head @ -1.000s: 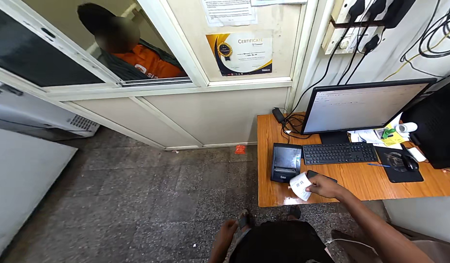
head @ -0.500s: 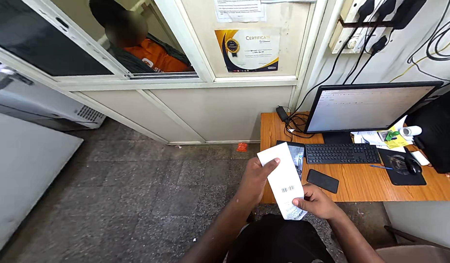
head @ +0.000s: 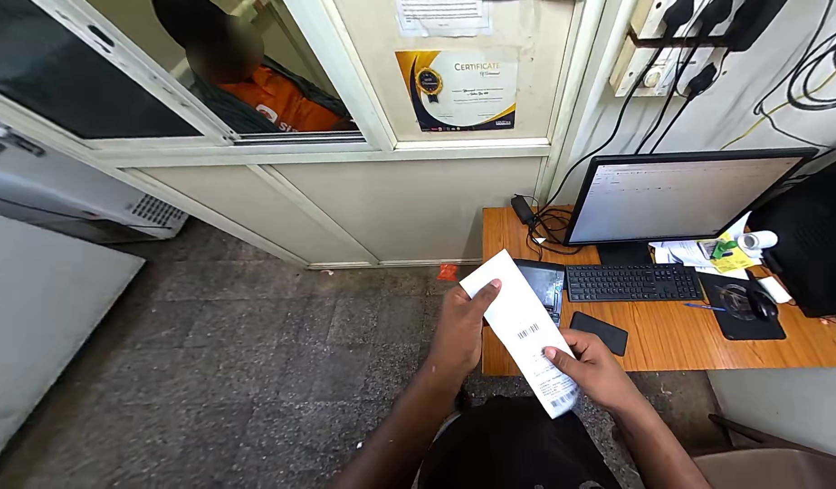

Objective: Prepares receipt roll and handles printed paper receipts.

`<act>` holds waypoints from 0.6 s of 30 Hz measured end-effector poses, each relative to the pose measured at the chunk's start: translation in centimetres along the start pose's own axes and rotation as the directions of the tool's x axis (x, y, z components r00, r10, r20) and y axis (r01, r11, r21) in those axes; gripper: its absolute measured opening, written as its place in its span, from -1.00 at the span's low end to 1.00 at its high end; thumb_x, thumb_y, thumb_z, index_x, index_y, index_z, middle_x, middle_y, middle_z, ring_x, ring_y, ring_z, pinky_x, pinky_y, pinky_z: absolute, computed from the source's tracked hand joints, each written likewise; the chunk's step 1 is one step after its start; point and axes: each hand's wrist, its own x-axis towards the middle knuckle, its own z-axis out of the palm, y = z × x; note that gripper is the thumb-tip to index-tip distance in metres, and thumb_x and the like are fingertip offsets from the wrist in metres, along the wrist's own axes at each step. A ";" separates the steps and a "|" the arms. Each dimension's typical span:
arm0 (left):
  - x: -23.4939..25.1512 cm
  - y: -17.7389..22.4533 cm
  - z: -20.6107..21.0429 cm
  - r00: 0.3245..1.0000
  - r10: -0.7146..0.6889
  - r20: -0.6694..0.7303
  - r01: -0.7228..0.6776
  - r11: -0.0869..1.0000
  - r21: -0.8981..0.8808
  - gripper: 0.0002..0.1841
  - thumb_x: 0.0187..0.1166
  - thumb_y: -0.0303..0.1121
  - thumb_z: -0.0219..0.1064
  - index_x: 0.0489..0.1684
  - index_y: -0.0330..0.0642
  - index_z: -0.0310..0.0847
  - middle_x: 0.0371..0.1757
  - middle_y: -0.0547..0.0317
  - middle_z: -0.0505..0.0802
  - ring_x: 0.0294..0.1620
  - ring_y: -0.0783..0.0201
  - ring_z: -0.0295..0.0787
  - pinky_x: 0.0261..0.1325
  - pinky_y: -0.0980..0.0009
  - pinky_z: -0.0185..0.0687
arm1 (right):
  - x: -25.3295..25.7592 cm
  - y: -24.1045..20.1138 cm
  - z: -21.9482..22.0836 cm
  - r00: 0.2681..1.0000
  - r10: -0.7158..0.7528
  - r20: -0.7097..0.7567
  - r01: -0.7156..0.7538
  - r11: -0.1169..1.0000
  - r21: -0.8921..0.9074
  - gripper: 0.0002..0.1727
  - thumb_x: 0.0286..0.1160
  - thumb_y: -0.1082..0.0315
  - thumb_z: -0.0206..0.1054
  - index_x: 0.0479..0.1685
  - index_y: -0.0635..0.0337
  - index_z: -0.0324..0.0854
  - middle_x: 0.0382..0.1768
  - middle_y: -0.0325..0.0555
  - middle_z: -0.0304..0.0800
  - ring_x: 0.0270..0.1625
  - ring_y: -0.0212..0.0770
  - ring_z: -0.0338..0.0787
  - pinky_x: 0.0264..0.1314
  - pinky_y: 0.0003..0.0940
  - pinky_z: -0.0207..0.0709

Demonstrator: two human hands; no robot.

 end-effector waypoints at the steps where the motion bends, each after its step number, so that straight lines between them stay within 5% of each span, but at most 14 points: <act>1: -0.2 0.0 0.0 1.000 -0.009 -0.002 0.009 1.000 0.014 -0.78 0.71 -0.35 0.30 0.15 -0.22 0.73 -0.01 -0.03 0.91 -0.10 0.13 0.91 0.03 0.18 0.87 | 0.2 -0.1 0.0 0.999 -0.021 -0.026 0.020 0.999 -0.045 -0.78 0.67 0.24 0.34 -0.06 0.22 0.75 -0.34 -0.02 0.86 -0.31 -0.19 0.86 -0.19 -0.26 0.78; 10: 0.4 0.1 -0.1 0.996 -0.001 -0.087 -0.005 0.997 -0.074 -0.81 0.68 -0.45 0.30 0.10 -0.33 0.71 -0.06 -0.09 0.91 -0.14 0.13 0.92 -0.01 0.18 0.88 | 1.4 -1.6 0.2 0.996 -0.042 -0.082 0.031 0.992 -0.126 -0.79 0.65 0.27 0.34 -0.29 0.20 0.72 -0.56 -0.06 0.70 -0.53 -0.23 0.69 -0.45 -0.35 0.59; 18: -0.9 0.0 -0.3 0.999 0.052 -0.015 -0.053 0.997 -0.048 -0.78 0.75 -0.36 0.24 0.14 -0.28 0.71 0.01 -0.10 0.89 -0.06 0.09 0.91 0.08 0.13 0.86 | 2.3 -1.3 1.4 0.985 -0.057 -0.164 0.038 0.993 -0.114 -0.80 0.63 0.28 0.34 -0.32 0.19 0.72 -0.58 -0.03 0.70 -0.55 -0.18 0.70 -0.48 -0.31 0.61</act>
